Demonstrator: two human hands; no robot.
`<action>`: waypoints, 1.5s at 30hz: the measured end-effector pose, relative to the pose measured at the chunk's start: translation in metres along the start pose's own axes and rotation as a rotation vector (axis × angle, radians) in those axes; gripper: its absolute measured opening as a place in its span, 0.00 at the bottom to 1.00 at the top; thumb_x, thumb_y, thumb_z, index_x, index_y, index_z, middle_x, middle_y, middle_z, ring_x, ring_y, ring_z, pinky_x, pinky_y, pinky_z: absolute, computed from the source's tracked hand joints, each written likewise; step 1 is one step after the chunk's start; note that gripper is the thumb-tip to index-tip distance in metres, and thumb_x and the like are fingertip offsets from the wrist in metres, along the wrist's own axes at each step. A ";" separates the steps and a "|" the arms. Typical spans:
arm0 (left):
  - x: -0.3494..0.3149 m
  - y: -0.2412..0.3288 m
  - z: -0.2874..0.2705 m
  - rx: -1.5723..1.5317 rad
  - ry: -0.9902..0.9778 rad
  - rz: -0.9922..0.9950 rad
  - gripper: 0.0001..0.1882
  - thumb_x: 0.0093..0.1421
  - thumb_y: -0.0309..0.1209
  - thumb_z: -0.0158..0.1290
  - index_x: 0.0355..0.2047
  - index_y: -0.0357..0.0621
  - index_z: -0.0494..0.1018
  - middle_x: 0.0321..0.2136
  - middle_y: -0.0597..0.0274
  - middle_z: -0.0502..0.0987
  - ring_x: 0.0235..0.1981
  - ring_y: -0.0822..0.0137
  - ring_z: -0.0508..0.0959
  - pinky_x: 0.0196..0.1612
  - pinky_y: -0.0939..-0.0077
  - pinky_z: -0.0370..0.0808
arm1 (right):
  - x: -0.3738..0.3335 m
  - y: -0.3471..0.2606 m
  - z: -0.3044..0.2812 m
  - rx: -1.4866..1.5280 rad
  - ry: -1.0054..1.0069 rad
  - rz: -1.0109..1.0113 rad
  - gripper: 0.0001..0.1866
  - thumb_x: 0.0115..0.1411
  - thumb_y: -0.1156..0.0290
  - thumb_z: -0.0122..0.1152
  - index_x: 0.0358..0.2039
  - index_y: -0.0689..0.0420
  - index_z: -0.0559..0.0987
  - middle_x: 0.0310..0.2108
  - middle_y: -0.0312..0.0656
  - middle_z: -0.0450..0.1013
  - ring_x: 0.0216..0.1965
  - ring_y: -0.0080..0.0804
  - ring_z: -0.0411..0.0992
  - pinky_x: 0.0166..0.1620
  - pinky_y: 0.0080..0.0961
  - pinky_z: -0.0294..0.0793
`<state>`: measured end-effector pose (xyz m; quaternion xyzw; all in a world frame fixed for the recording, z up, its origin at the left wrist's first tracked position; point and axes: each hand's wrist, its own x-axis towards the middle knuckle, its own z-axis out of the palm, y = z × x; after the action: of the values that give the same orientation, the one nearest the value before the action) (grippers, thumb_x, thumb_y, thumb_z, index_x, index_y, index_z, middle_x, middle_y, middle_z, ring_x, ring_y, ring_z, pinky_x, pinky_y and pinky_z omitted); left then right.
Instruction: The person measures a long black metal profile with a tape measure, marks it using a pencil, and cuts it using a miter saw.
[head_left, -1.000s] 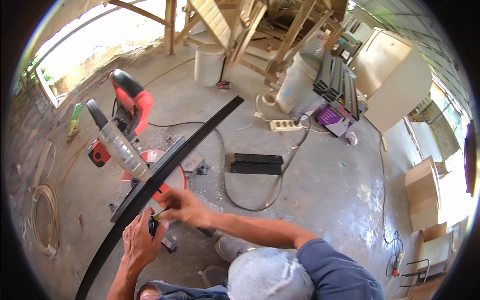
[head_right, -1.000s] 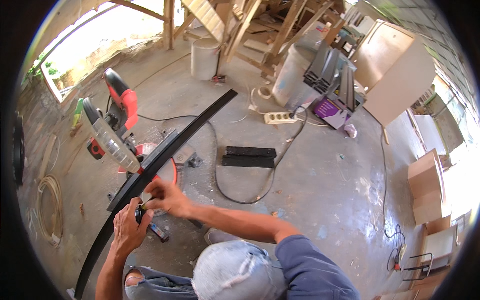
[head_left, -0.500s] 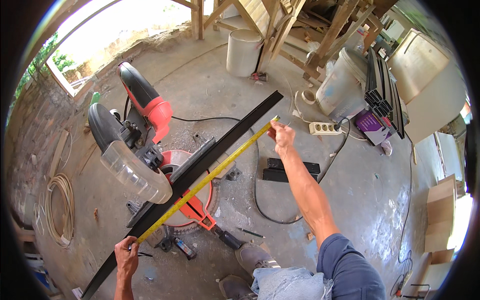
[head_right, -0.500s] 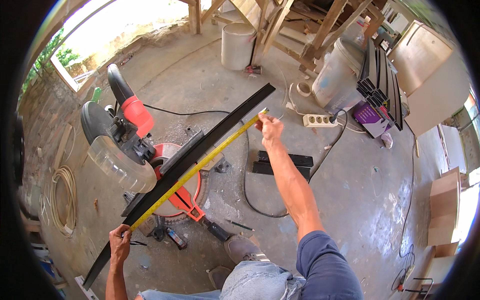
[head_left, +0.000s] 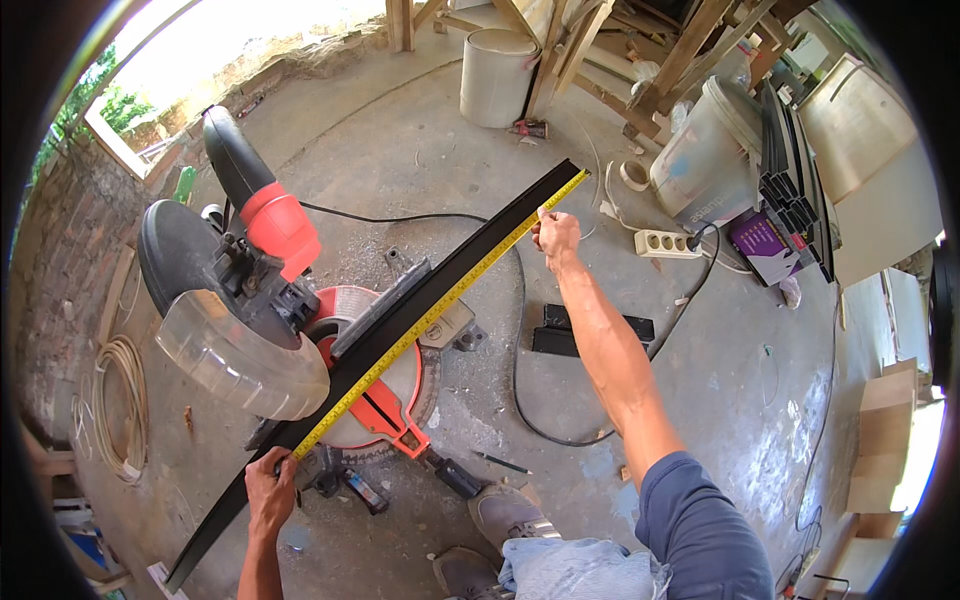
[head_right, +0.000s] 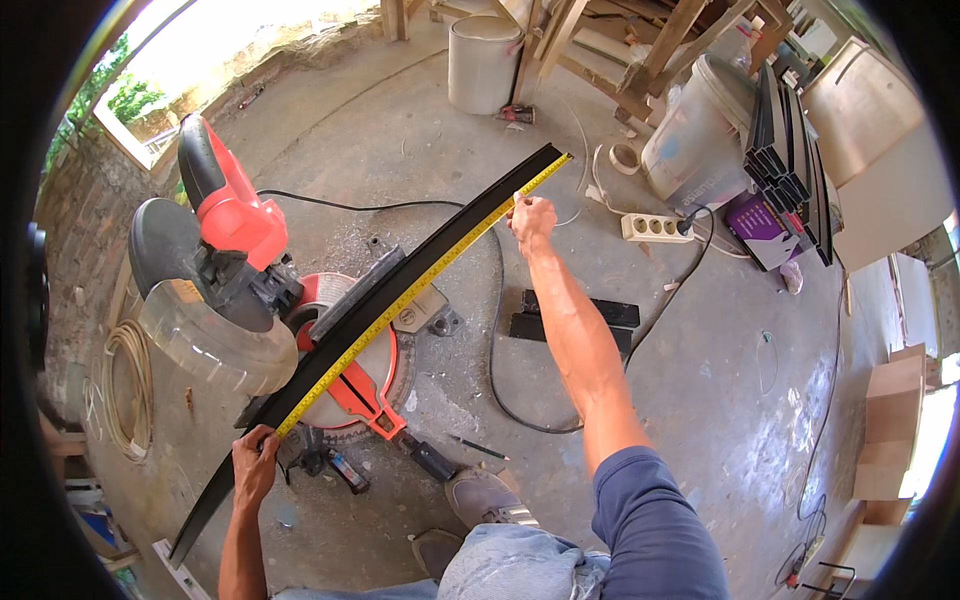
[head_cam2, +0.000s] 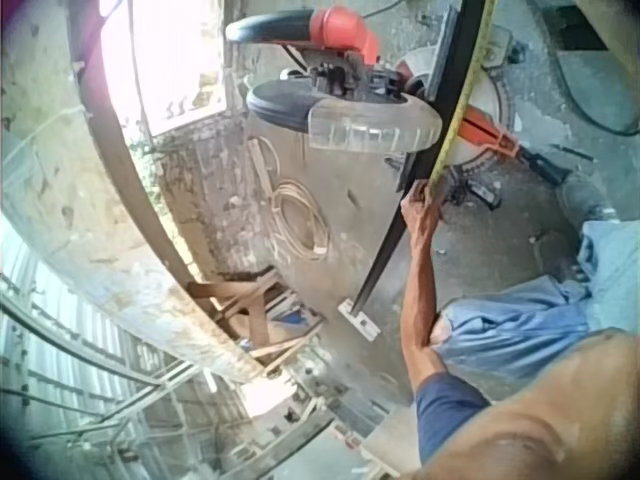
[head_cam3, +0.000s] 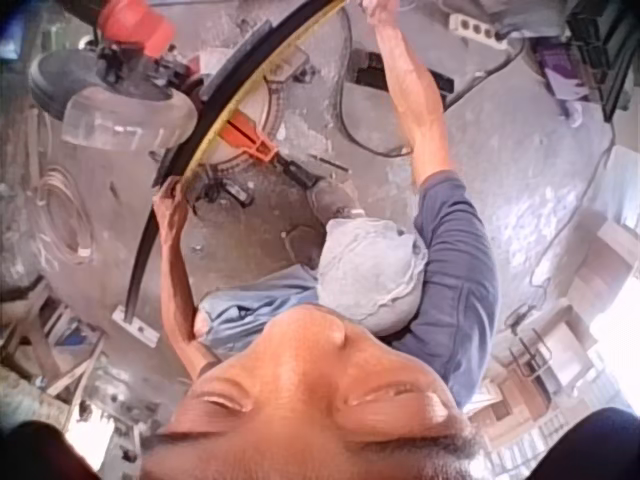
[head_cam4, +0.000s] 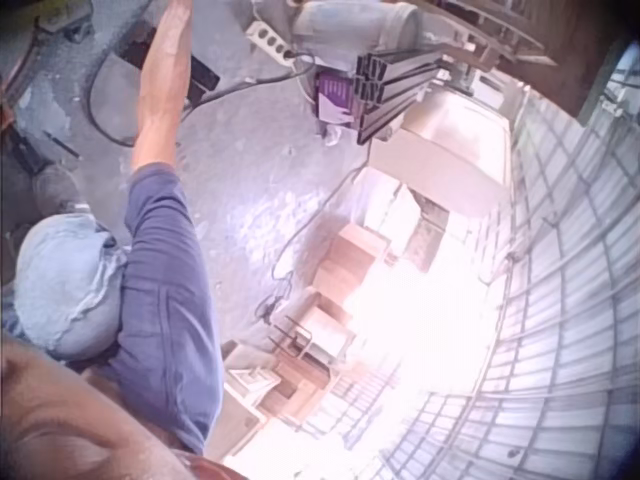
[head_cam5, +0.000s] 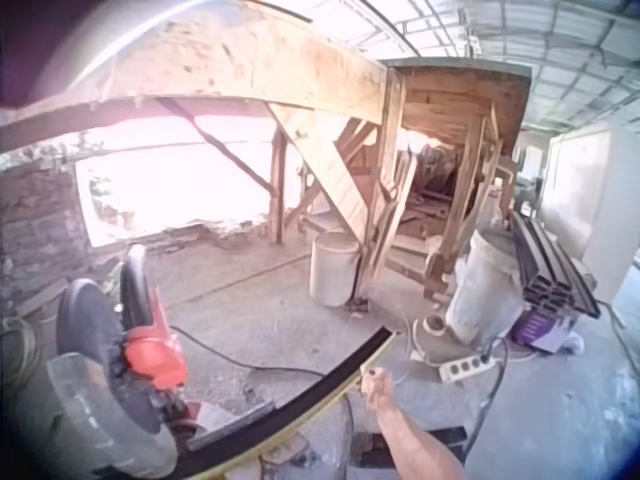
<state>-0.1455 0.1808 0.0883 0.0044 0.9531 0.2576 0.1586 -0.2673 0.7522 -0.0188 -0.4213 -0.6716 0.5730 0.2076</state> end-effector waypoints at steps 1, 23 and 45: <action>-0.003 -0.008 -0.003 0.006 0.013 -0.007 0.11 0.60 0.32 0.54 0.36 0.36 0.79 0.23 0.46 0.78 0.25 0.54 0.78 0.34 0.63 0.73 | 0.002 -0.001 0.000 0.012 -0.026 0.044 0.18 0.69 0.61 0.60 0.29 0.64 0.77 0.21 0.39 0.74 0.16 0.23 0.69 0.18 0.23 0.68; -0.002 -0.028 0.002 0.282 0.195 0.094 0.10 0.61 0.35 0.55 0.35 0.42 0.81 0.33 0.46 0.76 0.36 0.43 0.79 0.39 0.53 0.74 | 0.023 0.007 -0.010 -0.040 -0.135 0.050 0.20 0.68 0.55 0.60 0.27 0.58 0.76 0.19 0.33 0.69 0.15 0.21 0.66 0.16 0.19 0.63; -0.012 -0.021 0.011 0.416 0.247 0.079 0.09 0.60 0.35 0.57 0.32 0.43 0.81 0.31 0.50 0.76 0.31 0.51 0.81 0.37 0.56 0.78 | -0.314 0.099 -0.110 -0.996 -1.026 -0.588 0.19 0.55 0.62 0.71 0.39 0.59 0.75 0.35 0.47 0.78 0.36 0.51 0.78 0.38 0.44 0.75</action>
<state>-0.1287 0.1668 0.0726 0.0425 0.9969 0.0604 0.0261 0.0238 0.5642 -0.0197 0.0493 -0.9466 0.2482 -0.2000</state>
